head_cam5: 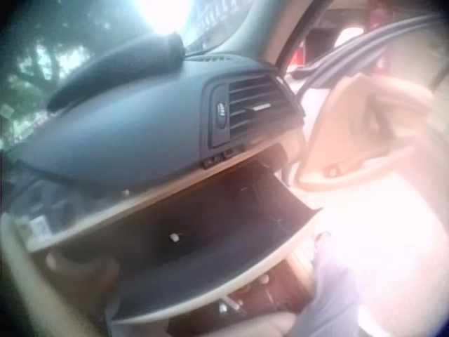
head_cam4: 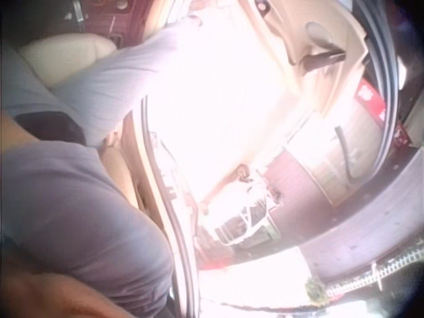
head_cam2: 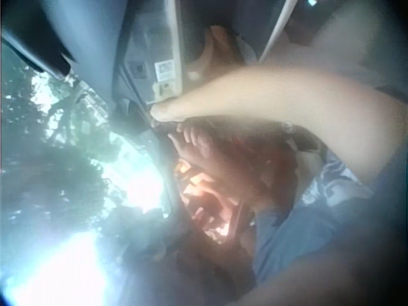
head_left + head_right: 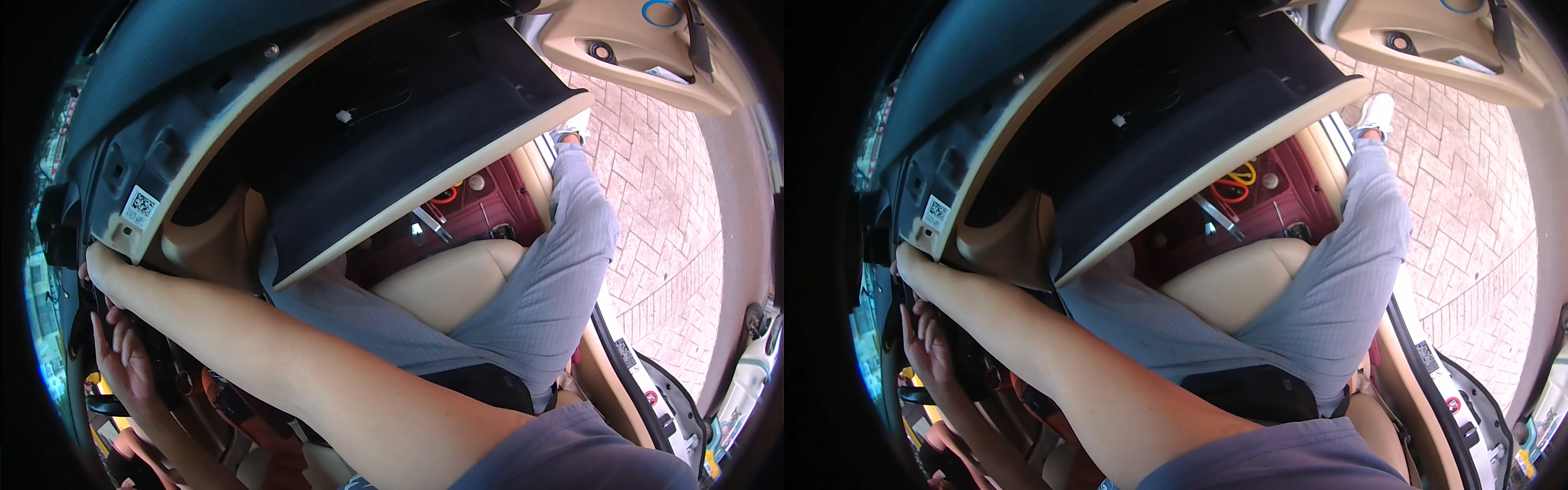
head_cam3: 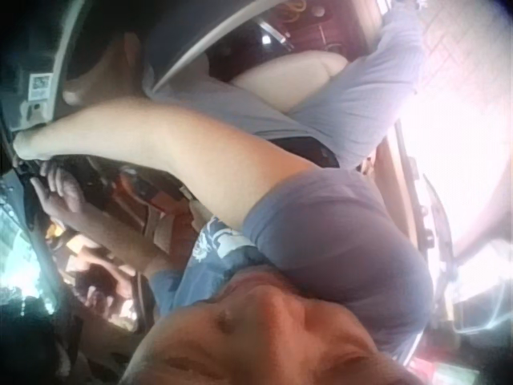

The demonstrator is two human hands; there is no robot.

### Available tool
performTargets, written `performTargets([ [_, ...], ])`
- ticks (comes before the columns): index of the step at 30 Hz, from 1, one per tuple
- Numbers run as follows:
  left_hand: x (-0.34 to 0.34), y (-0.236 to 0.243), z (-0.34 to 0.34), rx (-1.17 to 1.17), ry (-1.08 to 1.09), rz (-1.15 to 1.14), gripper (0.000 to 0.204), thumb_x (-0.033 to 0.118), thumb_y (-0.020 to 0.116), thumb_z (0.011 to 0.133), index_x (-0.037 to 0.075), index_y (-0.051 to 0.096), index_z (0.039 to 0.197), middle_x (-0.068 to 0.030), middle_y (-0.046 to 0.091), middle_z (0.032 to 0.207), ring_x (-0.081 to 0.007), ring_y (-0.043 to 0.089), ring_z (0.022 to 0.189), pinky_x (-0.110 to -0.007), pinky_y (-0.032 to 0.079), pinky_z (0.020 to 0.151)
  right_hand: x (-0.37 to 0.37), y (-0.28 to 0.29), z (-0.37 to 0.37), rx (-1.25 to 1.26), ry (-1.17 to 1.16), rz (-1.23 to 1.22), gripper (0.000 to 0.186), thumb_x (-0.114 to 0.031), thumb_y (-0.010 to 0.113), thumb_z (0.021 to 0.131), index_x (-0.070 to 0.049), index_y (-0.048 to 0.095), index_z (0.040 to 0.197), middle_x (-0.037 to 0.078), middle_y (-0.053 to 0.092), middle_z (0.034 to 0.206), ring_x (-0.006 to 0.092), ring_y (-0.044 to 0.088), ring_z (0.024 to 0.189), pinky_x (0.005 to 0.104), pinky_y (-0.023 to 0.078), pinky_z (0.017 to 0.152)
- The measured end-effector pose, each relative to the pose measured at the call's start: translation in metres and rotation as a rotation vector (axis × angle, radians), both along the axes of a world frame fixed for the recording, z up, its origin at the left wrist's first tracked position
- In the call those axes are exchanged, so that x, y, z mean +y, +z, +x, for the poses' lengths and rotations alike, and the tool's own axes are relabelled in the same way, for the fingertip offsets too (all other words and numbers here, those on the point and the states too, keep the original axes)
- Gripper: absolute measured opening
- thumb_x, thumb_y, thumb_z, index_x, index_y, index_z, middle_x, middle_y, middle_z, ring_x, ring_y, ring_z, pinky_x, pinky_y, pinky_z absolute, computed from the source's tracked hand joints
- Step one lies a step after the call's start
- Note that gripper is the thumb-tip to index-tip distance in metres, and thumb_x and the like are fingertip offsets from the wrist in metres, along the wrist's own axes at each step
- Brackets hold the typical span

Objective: The person removes the dashboard trim panel, disconnects wiring harnesses, and installs a new car stereo unit into the dashboard cavity. They connect the wiring, secure the unit, and reattach the trim panel.

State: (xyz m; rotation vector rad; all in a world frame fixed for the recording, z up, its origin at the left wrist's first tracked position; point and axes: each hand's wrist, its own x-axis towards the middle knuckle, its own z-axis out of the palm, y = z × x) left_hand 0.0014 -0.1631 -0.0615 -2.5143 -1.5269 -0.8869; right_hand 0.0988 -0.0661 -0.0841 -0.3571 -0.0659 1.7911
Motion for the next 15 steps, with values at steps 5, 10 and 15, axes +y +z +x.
performTargets([
  [5,0.003,0.004,0.001,0.335,-0.012,0.204,0.042,0.019,0.052,0.110,0.005,0.049,0.150,-0.0146,0.063,0.113,-0.0256,0.067,0.092,-0.038,0.055,0.081,-0.011,0.002,0.007,-0.011,-0.024,-0.016,0.046,-0.036,0.039,0.092,-0.009,0.064,0.063,0.011,0.065,0.080,0.0269,0.059,0.085,0.0440,0.044,0.087],
  [10,-0.009,0.008,0.006,-1.078,0.220,-0.578,0.045,0.020,0.056,0.109,-0.001,0.051,0.148,-0.0142,0.066,0.124,-0.0195,0.069,0.106,-0.034,0.056,0.091,-0.025,0.007,0.019,-0.007,-0.060,-0.046,0.046,-0.035,0.040,0.092,-0.008,0.064,0.063,0.011,0.065,0.080,0.0272,0.059,0.085,0.0444,0.044,0.087],
  [15,0.001,-0.001,0.004,-0.172,-0.039,-0.223,0.045,0.015,0.055,0.108,-0.001,0.047,0.150,-0.0121,0.066,0.107,-0.0138,0.067,0.095,-0.032,0.055,0.081,-0.018,0.003,0.003,-0.045,-0.078,-0.038,0.045,-0.034,0.041,0.092,-0.008,0.063,0.063,0.012,0.065,0.080,0.0279,0.060,0.086,0.0449,0.044,0.087],
])
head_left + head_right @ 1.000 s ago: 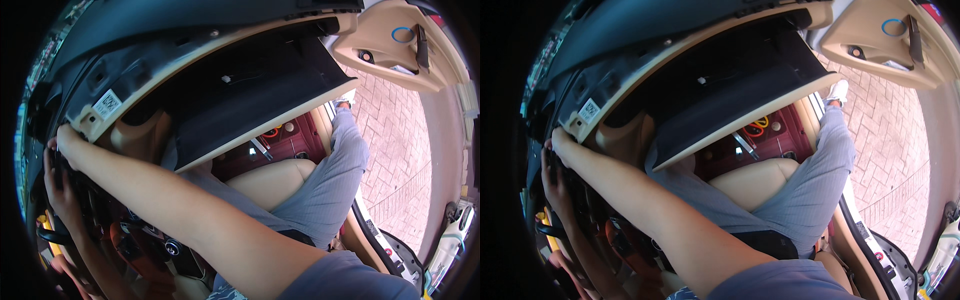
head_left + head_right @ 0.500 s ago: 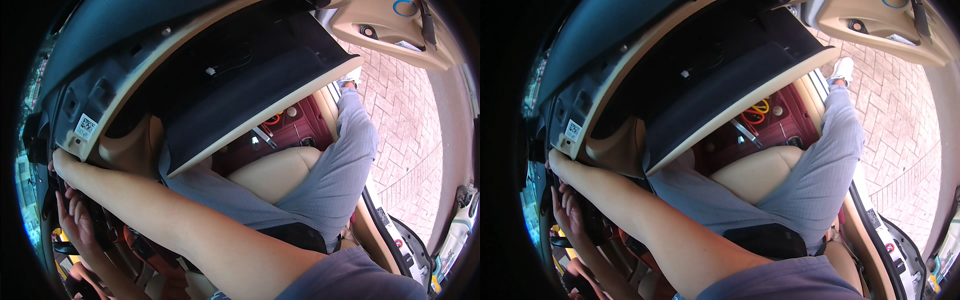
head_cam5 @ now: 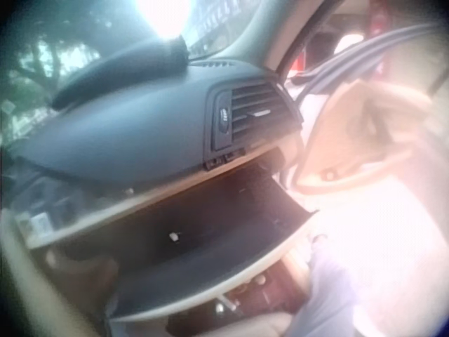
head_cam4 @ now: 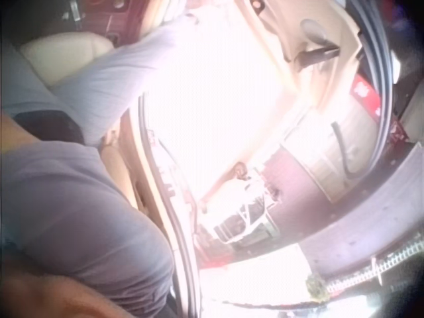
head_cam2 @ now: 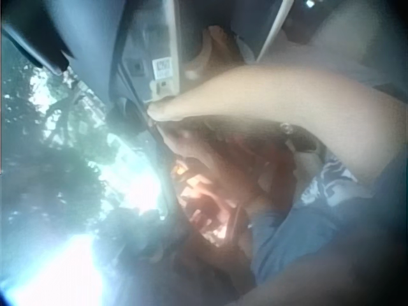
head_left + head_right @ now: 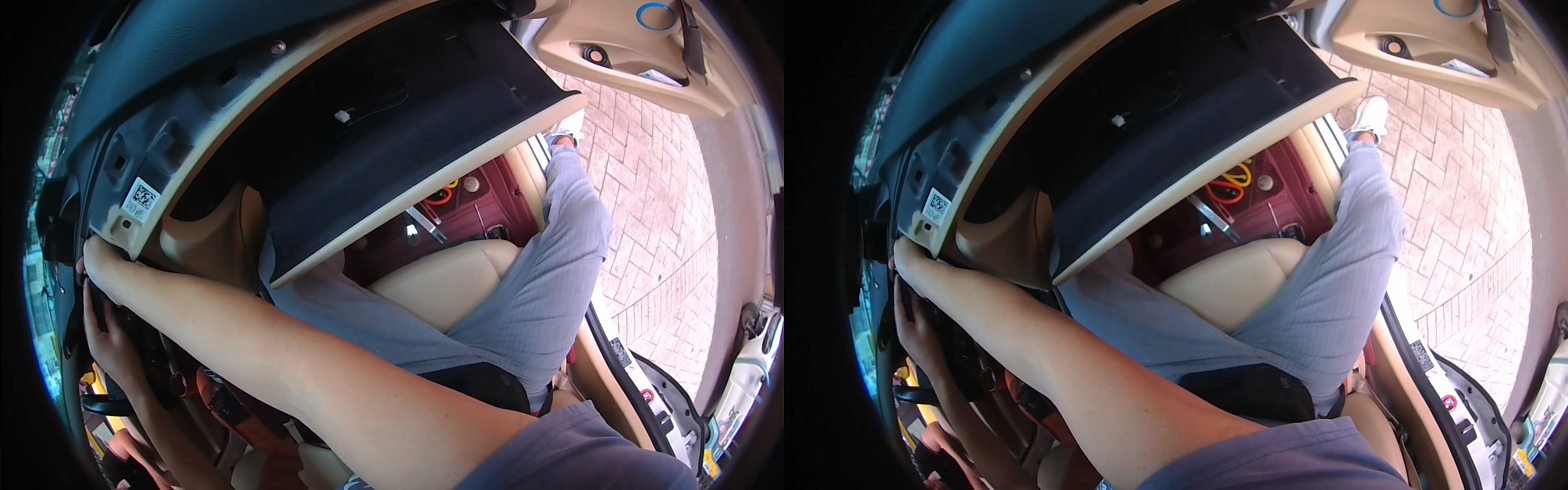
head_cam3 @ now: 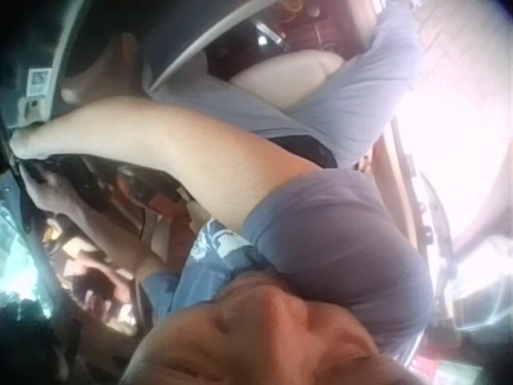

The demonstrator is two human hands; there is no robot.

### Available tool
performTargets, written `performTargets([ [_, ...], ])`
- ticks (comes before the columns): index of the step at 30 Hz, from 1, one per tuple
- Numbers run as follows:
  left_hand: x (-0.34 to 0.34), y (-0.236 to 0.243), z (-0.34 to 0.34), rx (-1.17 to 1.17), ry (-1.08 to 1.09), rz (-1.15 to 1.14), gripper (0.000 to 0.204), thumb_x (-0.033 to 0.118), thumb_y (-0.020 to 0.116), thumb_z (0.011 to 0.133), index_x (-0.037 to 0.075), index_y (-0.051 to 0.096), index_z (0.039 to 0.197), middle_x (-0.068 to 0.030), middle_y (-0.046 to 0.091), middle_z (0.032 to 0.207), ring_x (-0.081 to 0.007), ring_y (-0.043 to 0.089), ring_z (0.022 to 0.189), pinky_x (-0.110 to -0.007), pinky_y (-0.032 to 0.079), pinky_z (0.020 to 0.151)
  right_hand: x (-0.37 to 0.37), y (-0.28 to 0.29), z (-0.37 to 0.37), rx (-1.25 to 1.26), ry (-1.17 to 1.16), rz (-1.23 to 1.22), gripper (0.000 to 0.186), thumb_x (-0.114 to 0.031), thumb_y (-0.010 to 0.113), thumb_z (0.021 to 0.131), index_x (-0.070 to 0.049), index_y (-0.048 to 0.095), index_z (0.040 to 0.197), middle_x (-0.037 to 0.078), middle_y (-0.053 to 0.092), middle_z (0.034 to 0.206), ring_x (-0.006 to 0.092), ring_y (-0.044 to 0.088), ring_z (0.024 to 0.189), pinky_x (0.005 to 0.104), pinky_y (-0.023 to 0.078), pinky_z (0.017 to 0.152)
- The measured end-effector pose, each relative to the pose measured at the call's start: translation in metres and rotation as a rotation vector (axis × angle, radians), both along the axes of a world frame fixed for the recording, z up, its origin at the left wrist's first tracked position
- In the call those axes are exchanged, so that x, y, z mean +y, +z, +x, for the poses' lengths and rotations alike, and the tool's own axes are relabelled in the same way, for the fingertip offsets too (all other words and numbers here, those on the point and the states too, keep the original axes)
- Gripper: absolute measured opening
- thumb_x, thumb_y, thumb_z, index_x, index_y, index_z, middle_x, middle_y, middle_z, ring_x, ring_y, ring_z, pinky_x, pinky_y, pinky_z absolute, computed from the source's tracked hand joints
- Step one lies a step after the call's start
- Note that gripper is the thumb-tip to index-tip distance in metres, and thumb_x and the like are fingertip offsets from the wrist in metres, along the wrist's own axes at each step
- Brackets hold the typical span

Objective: The person removes the dashboard trim panel, disconnects wiring harnesses, and installs a new car stereo unit into the dashboard cavity. They connect the wiring, secure the unit, and reattach the trim panel.

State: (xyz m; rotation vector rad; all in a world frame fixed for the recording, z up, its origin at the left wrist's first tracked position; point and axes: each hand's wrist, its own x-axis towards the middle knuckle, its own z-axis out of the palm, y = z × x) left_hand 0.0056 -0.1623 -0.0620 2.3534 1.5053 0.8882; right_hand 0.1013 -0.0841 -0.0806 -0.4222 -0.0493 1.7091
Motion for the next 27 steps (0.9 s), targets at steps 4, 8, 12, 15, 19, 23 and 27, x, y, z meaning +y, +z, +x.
performTargets([
  [4,0.005,0.002,-0.014,-0.079,0.098,0.035,0.045,0.015,0.055,0.108,0.002,0.048,0.151,-0.0086,0.063,0.093,-0.0075,0.058,0.074,-0.026,0.049,0.064,0.015,-0.005,-0.022,-0.046,-0.009,0.043,0.044,-0.033,0.041,0.091,-0.008,0.063,0.062,0.013,0.065,0.080,0.0286,0.060,0.086,0.0453,0.045,0.087],
  [8,0.016,0.014,-0.025,-0.697,0.102,-0.511,0.044,0.015,0.056,0.108,0.003,0.049,0.150,-0.0047,0.060,0.089,-0.0043,0.046,0.058,-0.022,0.036,0.049,0.019,-0.006,-0.015,-0.095,0.001,0.041,0.041,-0.032,0.043,0.090,-0.009,0.062,0.063,0.014,0.066,0.080,0.0295,0.061,0.088,0.0447,0.045,0.088],
  [12,0.025,0.011,-0.030,-0.827,0.050,-0.623,0.045,0.015,0.057,0.108,0.003,0.049,0.150,-0.0035,0.058,0.090,-0.0052,0.041,0.055,-0.021,0.027,0.043,-0.010,0.002,-0.002,0.013,-0.065,0.007,0.042,-0.033,0.041,0.091,-0.010,0.062,0.062,0.014,0.066,0.080,0.0283,0.060,0.086,0.0442,0.045,0.087],
  [15,0.022,0.005,-0.032,-0.180,0.057,-0.020,0.047,0.015,0.056,0.108,0.001,0.047,0.151,-0.0057,0.059,0.093,-0.0063,0.043,0.060,-0.020,0.029,0.045,-0.017,0.007,-0.003,0.047,-0.135,-0.031,0.043,-0.034,0.040,0.092,-0.010,0.062,0.062,0.013,0.066,0.079,0.0275,0.060,0.084,0.0436,0.046,0.085],
  [19,0.020,0.013,-0.030,-1.142,-0.086,-0.769,0.049,0.016,0.055,0.108,0.000,0.045,0.153,-0.0087,0.060,0.097,-0.0078,0.047,0.066,-0.019,0.031,0.048,0.022,-0.006,-0.020,0.061,0.000,0.051,0.043,-0.033,0.040,0.092,-0.010,0.063,0.064,0.013,0.066,0.077,0.0273,0.060,0.083,0.0431,0.046,0.084],
  [23,0.019,0.017,-0.019,-0.186,-0.004,-0.310,0.043,0.011,0.057,0.106,0.003,0.052,0.148,-0.0108,0.065,0.102,-0.0133,0.058,0.078,-0.027,0.045,0.058,0.056,-0.018,-0.043,0.112,0.090,0.125,0.042,-0.032,0.040,0.092,-0.010,0.063,0.065,0.012,0.065,0.076,0.0270,0.061,0.082,0.0427,0.046,0.083],
  [27,0.013,0.015,-0.009,0.722,0.161,0.416,0.053,0.006,0.057,0.102,0.021,0.051,0.153,-0.0139,0.067,0.117,-0.0271,0.069,0.102,-0.042,0.054,0.086,0.047,-0.016,-0.037,-0.034,0.143,0.110,0.040,-0.031,0.039,0.093,-0.010,0.067,0.072,0.012,0.066,0.084,0.0282,0.060,0.083,0.0432,0.048,0.081],
])
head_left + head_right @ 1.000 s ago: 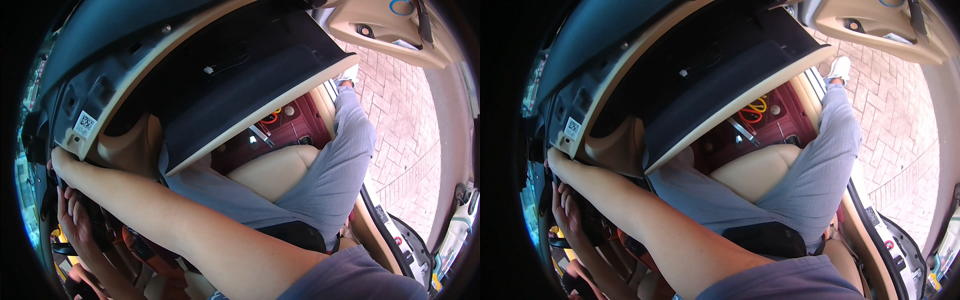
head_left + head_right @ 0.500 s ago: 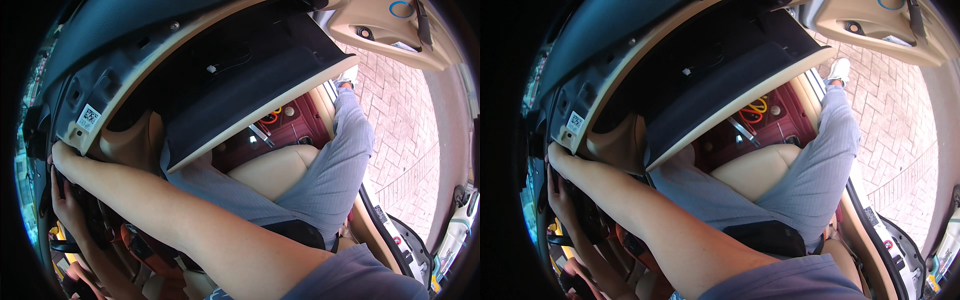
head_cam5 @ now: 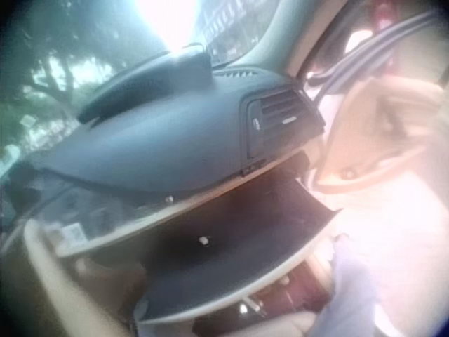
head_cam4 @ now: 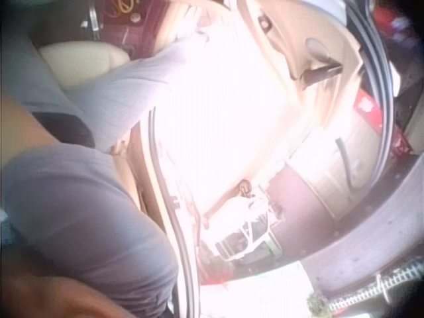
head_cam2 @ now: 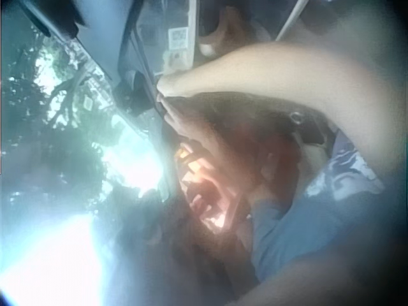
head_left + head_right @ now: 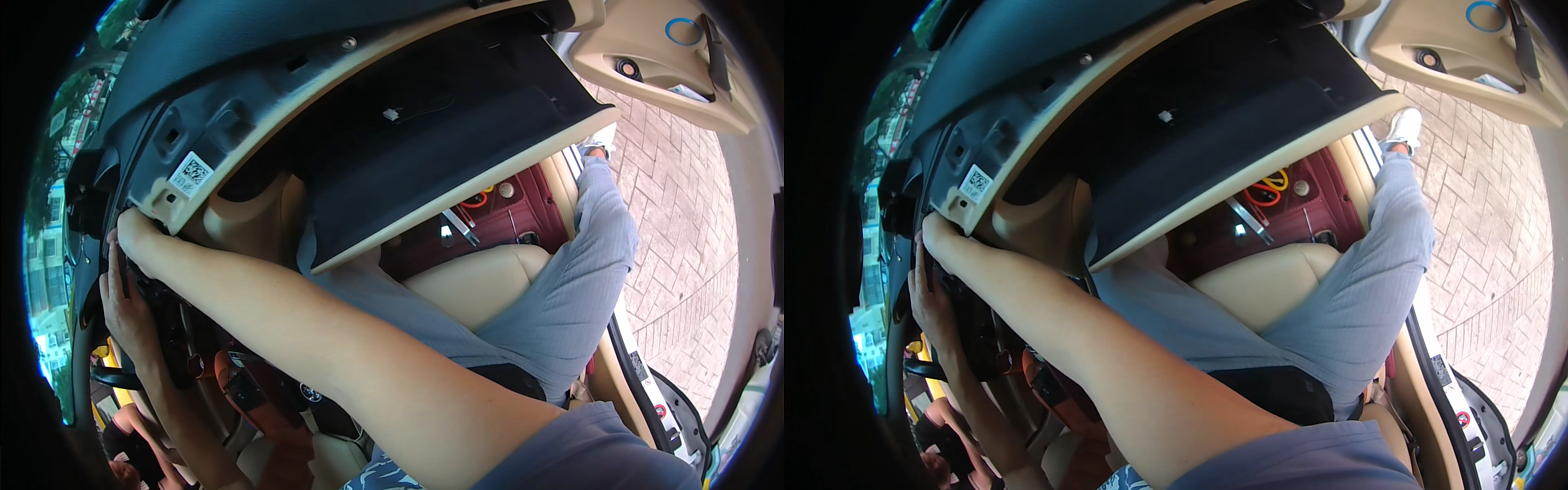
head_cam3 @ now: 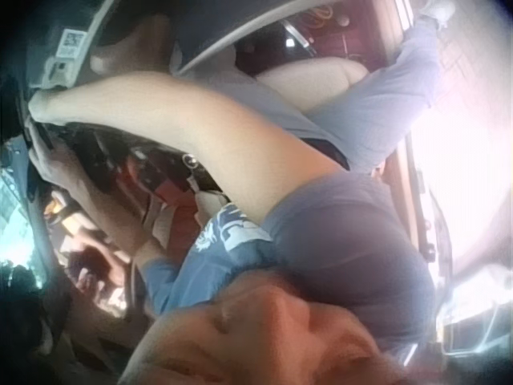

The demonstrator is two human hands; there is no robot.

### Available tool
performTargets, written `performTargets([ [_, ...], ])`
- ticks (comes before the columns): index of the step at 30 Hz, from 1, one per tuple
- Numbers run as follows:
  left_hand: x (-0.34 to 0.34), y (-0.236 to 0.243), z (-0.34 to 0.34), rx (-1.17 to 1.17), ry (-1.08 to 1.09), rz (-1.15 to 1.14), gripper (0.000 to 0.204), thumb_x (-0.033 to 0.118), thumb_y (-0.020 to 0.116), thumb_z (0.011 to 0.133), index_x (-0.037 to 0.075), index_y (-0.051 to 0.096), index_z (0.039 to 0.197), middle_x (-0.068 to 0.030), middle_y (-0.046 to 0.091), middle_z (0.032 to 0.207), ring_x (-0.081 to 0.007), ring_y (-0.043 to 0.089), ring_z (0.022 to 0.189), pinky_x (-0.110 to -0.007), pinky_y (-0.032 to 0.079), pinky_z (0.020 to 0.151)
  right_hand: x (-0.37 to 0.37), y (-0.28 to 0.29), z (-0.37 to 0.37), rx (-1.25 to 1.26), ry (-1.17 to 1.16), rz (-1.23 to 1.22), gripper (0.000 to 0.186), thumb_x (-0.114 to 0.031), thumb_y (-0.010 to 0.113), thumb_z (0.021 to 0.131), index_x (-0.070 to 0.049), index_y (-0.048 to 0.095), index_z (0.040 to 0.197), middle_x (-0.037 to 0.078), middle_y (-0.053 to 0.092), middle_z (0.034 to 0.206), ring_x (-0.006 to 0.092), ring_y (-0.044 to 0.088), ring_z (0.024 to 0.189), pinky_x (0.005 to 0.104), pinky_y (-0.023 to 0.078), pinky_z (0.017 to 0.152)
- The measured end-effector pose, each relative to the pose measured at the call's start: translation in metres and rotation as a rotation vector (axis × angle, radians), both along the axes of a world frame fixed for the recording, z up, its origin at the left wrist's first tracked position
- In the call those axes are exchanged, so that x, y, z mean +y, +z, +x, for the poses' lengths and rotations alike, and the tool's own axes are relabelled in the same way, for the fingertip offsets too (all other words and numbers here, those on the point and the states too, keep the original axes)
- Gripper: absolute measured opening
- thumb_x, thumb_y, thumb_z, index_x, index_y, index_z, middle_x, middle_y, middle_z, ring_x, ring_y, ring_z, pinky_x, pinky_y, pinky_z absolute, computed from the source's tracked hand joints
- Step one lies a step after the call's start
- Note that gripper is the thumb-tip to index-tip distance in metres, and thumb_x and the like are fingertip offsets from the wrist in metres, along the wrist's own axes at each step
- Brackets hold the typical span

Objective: The person removes the dashboard trim panel, disconnects wiring harnesses, and installs a new car stereo unit into the dashboard cavity. They connect the wiring, secure the unit, and reattach the trim panel.

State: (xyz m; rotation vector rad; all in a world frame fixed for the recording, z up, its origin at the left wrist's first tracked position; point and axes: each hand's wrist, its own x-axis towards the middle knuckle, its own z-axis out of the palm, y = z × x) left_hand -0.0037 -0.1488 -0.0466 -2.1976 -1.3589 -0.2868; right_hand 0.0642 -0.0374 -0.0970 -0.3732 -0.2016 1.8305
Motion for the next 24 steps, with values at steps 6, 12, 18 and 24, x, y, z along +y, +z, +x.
performTargets([
  [6,0.009,0.005,0.005,-0.753,-0.106,-0.504,0.048,0.008,0.056,0.105,0.008,0.051,0.152,-0.0133,0.063,0.108,-0.0119,0.057,0.076,-0.027,0.043,0.055,-0.019,0.001,0.019,0.005,0.036,-0.066,0.037,-0.027,0.041,0.091,-0.009,0.065,0.070,0.011,0.065,0.083,0.0282,0.061,0.087,0.0426,0.048,0.085],
  [12,-0.003,-0.009,0.011,-0.873,-0.181,-0.297,0.044,0.009,0.055,0.105,0.009,0.053,0.149,-0.0105,0.064,0.104,-0.0146,0.062,0.084,-0.031,0.052,0.067,-0.002,0.001,0.009,0.049,0.020,-0.039,0.033,-0.024,0.044,0.088,-0.009,0.063,0.064,0.012,0.066,0.081,0.0293,0.060,0.083,0.0408,0.046,0.084],
  [18,-0.011,0.010,0.018,-2.141,-0.257,-1.676,0.026,0.021,0.054,0.109,0.000,0.055,0.125,-0.0085,0.062,0.093,-0.0064,0.046,0.060,-0.020,0.030,0.040,-0.024,0.003,0.024,0.029,0.094,-0.014,0.038,-0.034,0.043,0.095,-0.009,0.071,0.088,0.013,0.066,0.089,0.0311,0.059,0.085,0.0483,0.050,0.075],
  [24,-0.013,0.008,0.021,0.145,-0.093,0.292,0.064,-0.005,0.063,0.088,0.027,0.063,0.144,-0.0108,0.057,0.087,-0.0301,0.062,0.083,-0.038,0.051,0.075,-0.055,0.008,0.057,-0.023,-0.091,0.071,0.029,-0.013,0.044,0.097,-0.012,0.071,0.088,0.003,0.073,0.087,0.0132,0.064,0.079,0.0290,0.047,0.071],
])
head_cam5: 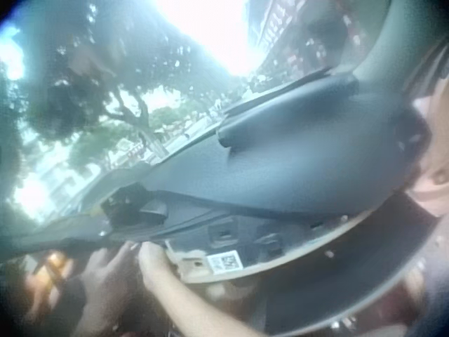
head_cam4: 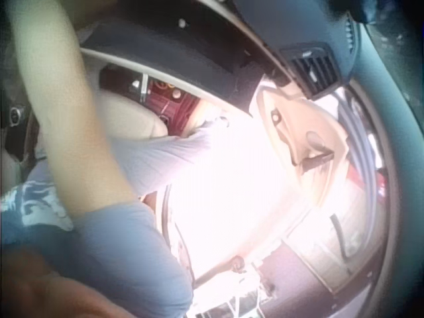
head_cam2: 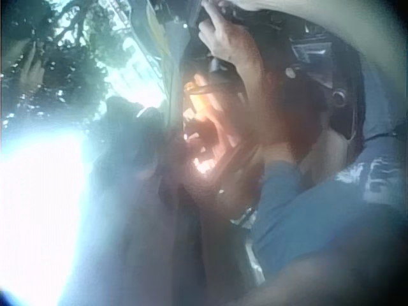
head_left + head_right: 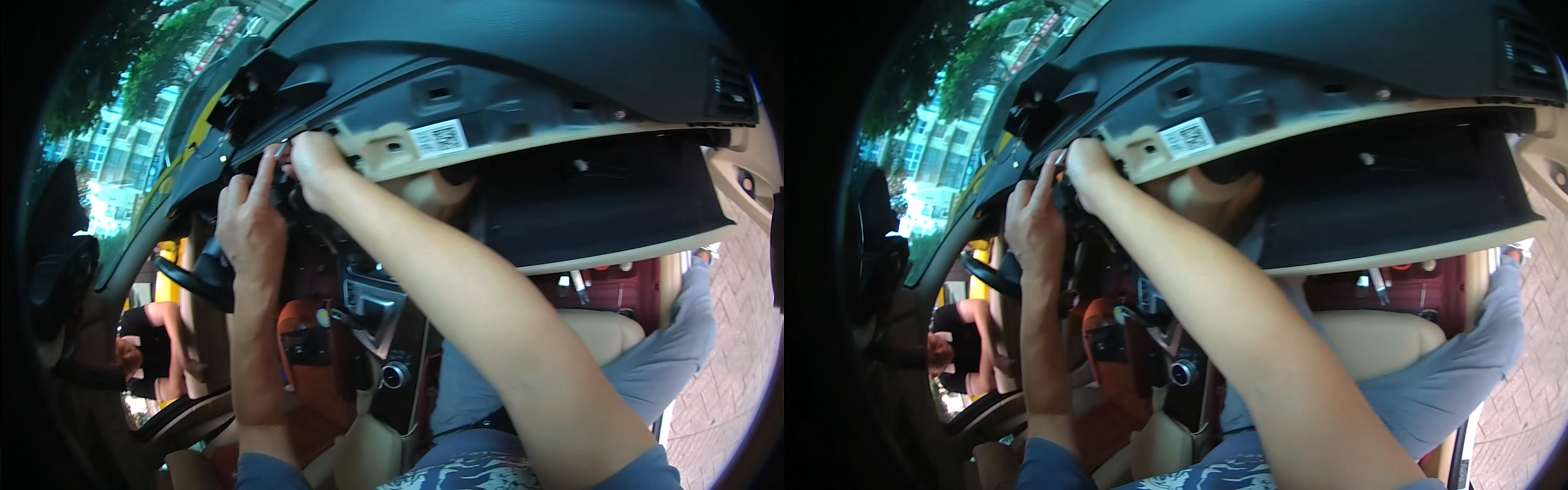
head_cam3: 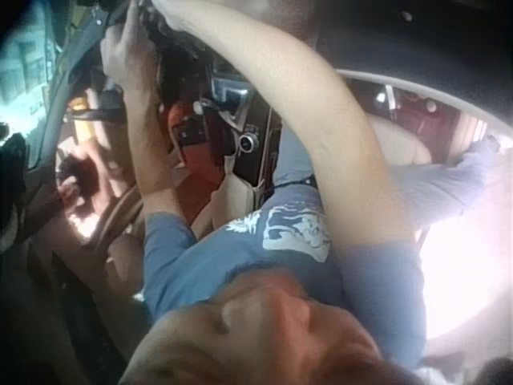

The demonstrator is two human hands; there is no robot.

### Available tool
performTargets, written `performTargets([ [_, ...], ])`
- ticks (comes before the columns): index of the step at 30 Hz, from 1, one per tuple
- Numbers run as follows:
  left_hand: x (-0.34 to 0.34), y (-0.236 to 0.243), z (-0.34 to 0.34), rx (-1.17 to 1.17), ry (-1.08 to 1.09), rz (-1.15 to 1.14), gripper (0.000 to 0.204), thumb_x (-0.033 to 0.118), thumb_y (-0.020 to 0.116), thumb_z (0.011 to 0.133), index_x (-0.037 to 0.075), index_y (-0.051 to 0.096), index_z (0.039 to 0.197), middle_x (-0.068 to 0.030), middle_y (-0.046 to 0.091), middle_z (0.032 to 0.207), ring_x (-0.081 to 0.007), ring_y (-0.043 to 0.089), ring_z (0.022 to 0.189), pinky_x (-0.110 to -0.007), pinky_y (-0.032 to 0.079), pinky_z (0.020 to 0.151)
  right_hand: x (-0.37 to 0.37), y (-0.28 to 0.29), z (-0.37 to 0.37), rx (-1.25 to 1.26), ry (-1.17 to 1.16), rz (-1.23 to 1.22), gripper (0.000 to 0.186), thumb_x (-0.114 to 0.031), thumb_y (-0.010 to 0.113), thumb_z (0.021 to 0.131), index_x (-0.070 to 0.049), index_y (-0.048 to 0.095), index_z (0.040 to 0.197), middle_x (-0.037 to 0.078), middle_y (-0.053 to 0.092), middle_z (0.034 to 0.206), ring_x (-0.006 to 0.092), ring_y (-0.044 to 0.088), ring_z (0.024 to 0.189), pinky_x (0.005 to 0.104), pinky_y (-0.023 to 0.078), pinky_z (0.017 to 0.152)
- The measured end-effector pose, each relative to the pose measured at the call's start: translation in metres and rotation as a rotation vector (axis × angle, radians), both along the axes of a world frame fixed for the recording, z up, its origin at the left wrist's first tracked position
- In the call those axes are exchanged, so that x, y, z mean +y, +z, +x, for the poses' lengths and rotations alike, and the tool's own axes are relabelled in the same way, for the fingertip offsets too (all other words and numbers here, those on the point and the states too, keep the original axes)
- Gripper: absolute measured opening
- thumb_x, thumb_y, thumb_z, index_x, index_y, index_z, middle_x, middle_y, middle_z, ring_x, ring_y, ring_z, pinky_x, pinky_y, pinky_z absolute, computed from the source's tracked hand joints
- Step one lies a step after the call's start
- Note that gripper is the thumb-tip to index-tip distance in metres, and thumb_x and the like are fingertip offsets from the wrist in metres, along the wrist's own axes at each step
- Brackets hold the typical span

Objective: The person removes the dashboard trim panel, disconnects wiring harnesses, and installs a new car stereo unit into the dashboard cavity. They connect the wiring, secure the unit, and reattach the trim panel.

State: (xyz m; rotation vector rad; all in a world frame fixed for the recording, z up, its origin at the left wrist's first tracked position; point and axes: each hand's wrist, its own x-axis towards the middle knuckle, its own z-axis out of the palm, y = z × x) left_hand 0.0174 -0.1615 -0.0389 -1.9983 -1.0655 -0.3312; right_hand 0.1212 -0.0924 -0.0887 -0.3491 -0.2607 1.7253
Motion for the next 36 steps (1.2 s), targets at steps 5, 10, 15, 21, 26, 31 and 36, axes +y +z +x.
performTargets([
  [5,-0.002,0.001,-0.001,-1.523,-0.196,-1.067,0.041,0.011,0.065,0.101,0.000,0.056,0.140,-0.0072,0.065,0.094,-0.0110,0.055,0.063,-0.023,0.045,0.051,-0.005,0.007,0.008,-0.040,0.031,-0.043,0.033,-0.014,0.038,0.099,-0.008,0.070,0.096,0.007,0.073,0.092,0.0163,0.062,0.080,0.0304,0.047,0.071],
  [10,0.005,-0.004,0.003,-0.719,-0.130,-0.616,0.035,0.007,0.067,0.094,0.016,0.069,0.128,-0.0074,0.062,0.085,-0.0167,0.059,0.067,-0.032,0.050,0.056,-0.005,0.008,0.011,0.001,-0.003,0.007,0.029,-0.015,0.041,0.103,-0.005,0.068,0.102,0.010,0.074,0.092,0.0165,0.062,0.077,0.0297,0.049,0.071],
  [15,-0.002,-0.014,0.005,-0.468,-0.239,-0.266,0.048,-0.004,0.072,0.087,0.018,0.072,0.130,-0.0069,0.064,0.093,-0.0194,0.063,0.079,-0.034,0.052,0.069,-0.009,0.007,0.011,-0.010,-0.045,0.088,0.026,-0.011,0.040,0.104,-0.002,0.065,0.105,0.015,0.072,0.101,0.0237,0.069,0.089,0.0395,0.055,0.085],
  [21,-0.014,-0.005,0.007,-1.654,-0.139,-1.236,0.042,0.017,0.061,0.104,0.002,0.056,0.143,-0.0086,0.066,0.094,-0.0121,0.054,0.063,-0.026,0.045,0.048,-0.008,0.008,0.013,-0.075,0.047,-0.024,0.033,-0.024,0.039,0.108,0.000,0.063,0.110,0.017,0.072,0.109,0.0228,0.065,0.086,0.0373,0.054,0.078],
  [26,-0.012,-0.012,0.009,-0.410,-0.103,-0.288,0.047,0.008,0.069,0.095,0.011,0.063,0.142,-0.0062,0.067,0.095,-0.0185,0.061,0.071,-0.035,0.051,0.066,-0.011,0.009,0.012,-0.077,-0.025,0.073,0.029,-0.015,0.040,0.108,0.001,0.063,0.114,0.017,0.071,0.109,0.0219,0.069,0.096,0.0342,0.056,0.081],
  [31,-0.011,-0.015,0.011,-1.193,-0.256,-0.740,0.046,0.006,0.066,0.097,0.009,0.061,0.143,-0.0081,0.065,0.095,-0.0133,0.057,0.067,-0.027,0.045,0.052,-0.011,0.009,0.015,-0.084,0.032,0.005,0.031,-0.018,0.037,0.109,-0.001,0.061,0.117,0.017,0.070,0.114,0.0244,0.067,0.089,0.0379,0.056,0.071],
  [36,-0.008,-0.011,0.010,-0.536,-0.208,-0.381,0.047,0.002,0.064,0.091,0.012,0.064,0.137,-0.0118,0.062,0.094,-0.0289,0.062,0.073,-0.040,0.052,0.058,-0.011,0.007,0.013,-0.031,-0.016,0.068,0.031,-0.017,0.038,0.108,0.000,0.063,0.114,0.016,0.072,0.107,0.0242,0.067,0.091,0.0360,0.054,0.083],
])
